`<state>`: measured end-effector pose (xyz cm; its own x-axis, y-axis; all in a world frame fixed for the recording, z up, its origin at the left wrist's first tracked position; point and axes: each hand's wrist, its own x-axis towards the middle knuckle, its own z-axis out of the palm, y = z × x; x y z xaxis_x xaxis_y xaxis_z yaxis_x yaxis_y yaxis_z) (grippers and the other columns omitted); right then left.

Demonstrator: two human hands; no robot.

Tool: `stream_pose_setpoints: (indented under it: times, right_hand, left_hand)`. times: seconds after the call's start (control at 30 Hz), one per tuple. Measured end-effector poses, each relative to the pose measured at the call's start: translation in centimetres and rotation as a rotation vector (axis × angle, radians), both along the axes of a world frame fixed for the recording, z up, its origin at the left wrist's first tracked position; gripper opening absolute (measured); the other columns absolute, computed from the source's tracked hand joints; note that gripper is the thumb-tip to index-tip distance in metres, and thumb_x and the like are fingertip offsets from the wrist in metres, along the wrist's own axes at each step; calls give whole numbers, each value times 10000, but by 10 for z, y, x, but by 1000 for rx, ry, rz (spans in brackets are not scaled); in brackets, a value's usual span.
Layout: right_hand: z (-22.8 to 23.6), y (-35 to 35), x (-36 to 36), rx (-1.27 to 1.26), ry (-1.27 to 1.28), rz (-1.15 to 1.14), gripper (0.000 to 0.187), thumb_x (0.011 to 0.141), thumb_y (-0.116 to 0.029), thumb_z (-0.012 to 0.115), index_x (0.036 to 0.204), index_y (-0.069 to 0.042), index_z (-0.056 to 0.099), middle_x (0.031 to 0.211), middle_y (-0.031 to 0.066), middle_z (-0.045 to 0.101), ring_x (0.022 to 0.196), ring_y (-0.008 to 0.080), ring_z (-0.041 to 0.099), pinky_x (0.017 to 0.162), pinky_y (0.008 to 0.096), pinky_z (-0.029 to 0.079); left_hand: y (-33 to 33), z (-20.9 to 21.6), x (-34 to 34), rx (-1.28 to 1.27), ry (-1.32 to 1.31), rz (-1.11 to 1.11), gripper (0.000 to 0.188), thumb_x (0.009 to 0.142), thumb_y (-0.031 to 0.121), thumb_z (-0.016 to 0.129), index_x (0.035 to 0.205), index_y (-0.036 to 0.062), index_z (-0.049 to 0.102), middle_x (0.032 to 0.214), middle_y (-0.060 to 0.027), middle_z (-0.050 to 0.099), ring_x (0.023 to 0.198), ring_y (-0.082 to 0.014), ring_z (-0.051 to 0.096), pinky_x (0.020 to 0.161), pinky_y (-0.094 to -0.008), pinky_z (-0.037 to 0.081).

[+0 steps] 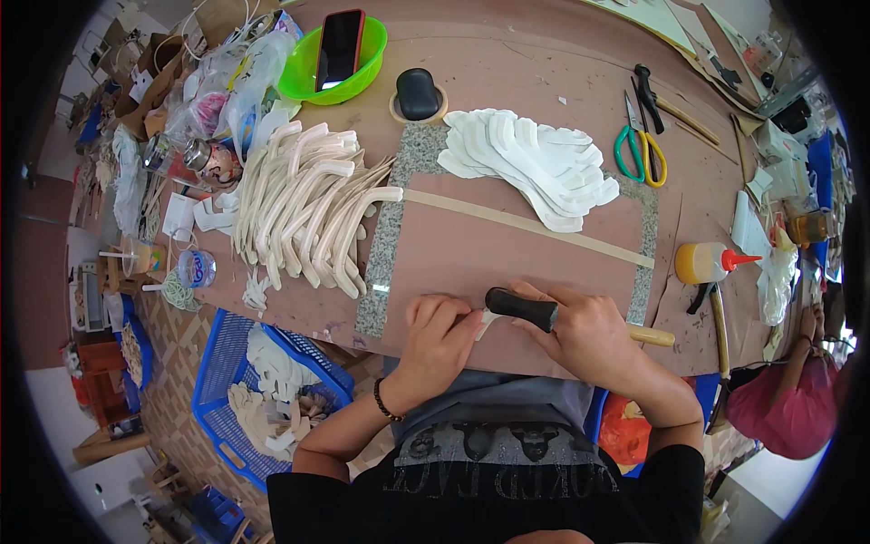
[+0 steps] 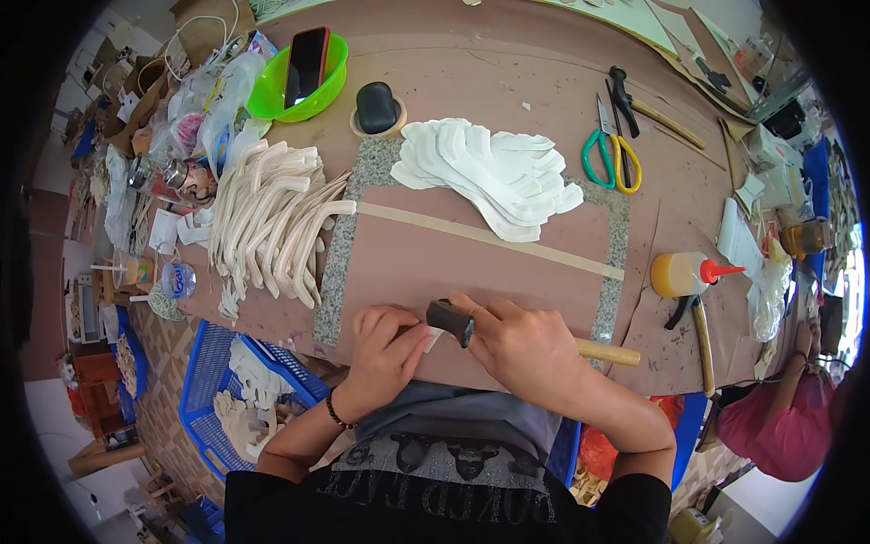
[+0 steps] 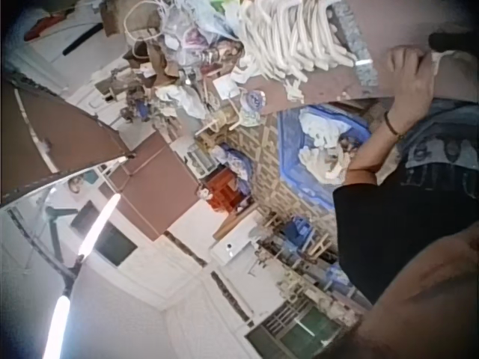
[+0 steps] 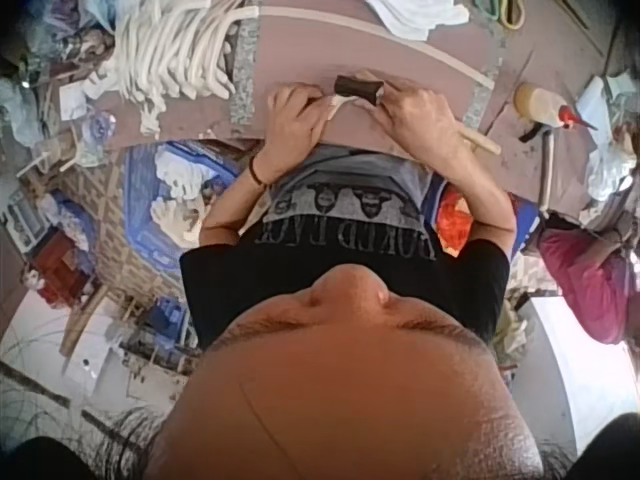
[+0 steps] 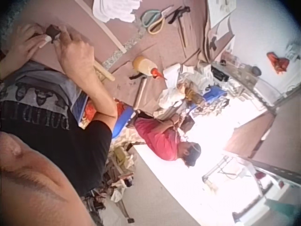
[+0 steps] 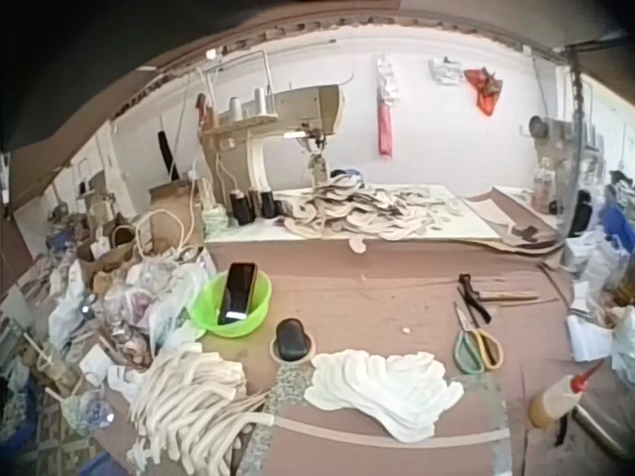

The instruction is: The person uses a black cylindrical tool to press and shape a white, flexible strip on a wooden board. They repeatedly pick up new strips from a pile and apply the tool to curve them, placing the finished pieces into a blue basket.

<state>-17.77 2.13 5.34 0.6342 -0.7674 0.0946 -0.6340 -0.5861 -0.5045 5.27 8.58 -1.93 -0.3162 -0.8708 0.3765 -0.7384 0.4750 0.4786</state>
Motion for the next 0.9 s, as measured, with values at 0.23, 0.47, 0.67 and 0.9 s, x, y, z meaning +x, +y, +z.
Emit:
stream_pose_setpoints:
  times: [0.23,0.47,0.67,0.9]
  right_hand:
    - [9,1,0,47,-13,16,588,823,-91,731,1404,-90,641,861,92,675,699,298,686,611,415,564]
    - [12,-3,-6,34,6,-30,591,808,-90,749,1390,-78,649,831,101,648,682,302,673,621,419,561]
    - [1,1,-6,-62,-30,-12,608,791,-94,755,1390,-81,654,829,102,645,696,304,671,631,419,557]
    - [8,3,-5,22,-28,9,622,759,-81,754,1374,-65,662,867,102,662,715,305,679,648,424,562]
  left_hand:
    - [8,21,-19,-43,-261,41,267,785,51,744,1050,36,718,1023,-73,637,978,-252,608,944,-445,403]
    - [-10,6,-1,80,90,-5,209,812,36,749,1018,54,723,952,-48,612,936,-243,604,953,-417,375]
    - [-15,12,4,83,25,-88,236,810,21,747,1043,55,731,968,-51,615,963,-248,604,968,-423,376]
    - [1,20,-1,4,-118,-74,292,839,54,680,1125,11,720,1010,-67,607,978,-251,603,1004,-434,375]
